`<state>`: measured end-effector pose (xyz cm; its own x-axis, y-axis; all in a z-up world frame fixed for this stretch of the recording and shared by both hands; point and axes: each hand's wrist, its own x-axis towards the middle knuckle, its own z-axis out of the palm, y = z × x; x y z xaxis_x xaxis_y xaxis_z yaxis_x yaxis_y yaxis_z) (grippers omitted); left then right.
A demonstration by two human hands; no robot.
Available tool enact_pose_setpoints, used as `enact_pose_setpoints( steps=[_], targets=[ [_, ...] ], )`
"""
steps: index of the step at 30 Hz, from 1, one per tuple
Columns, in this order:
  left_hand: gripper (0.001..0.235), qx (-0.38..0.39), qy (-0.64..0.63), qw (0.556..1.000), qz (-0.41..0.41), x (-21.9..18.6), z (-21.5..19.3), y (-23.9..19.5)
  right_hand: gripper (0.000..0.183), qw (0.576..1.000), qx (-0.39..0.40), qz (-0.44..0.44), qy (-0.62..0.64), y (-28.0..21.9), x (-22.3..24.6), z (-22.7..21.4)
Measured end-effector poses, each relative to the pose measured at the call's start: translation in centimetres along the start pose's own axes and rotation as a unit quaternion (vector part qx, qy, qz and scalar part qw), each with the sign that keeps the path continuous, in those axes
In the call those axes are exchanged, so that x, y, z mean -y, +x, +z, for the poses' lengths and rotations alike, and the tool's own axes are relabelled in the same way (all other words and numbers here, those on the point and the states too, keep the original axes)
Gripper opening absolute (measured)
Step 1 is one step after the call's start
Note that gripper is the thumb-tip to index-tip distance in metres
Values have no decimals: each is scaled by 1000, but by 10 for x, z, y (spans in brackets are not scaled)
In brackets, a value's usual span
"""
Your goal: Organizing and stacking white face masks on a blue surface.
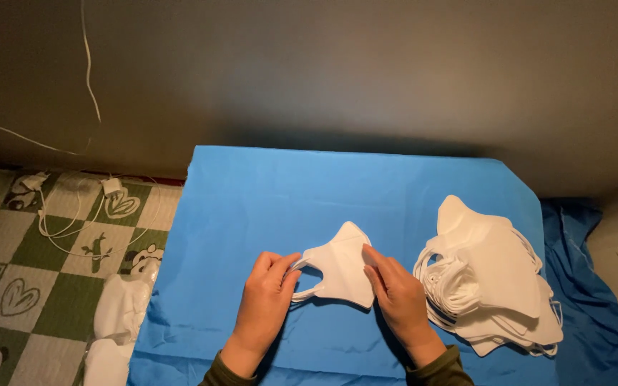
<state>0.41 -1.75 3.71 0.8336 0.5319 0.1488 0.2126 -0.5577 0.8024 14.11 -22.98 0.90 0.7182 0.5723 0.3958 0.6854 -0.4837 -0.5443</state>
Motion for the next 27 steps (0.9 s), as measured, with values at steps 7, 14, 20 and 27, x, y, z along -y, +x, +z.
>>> enact_pose_setpoints(
  steps=[7, 14, 20, 27],
  targets=[
    [35, 1, 28, 999, 36, 8, 2, -1, 38, 1000, 23, 17, 6, -4, -8, 0],
    [34, -13, 112, 988, 101, 17, 5, 1, 35, 985, -27, -56, -158, -7, -5, 6],
    [29, -22, 102, 991, 81, 27, 12, 6, 51, 975, -42, -51, -213, -16, -27, 26],
    [29, -55, 60, 995, 66, 30, 14, 3, 53, 971, -68, -53, -225, -19, -32, 32]
  ],
)
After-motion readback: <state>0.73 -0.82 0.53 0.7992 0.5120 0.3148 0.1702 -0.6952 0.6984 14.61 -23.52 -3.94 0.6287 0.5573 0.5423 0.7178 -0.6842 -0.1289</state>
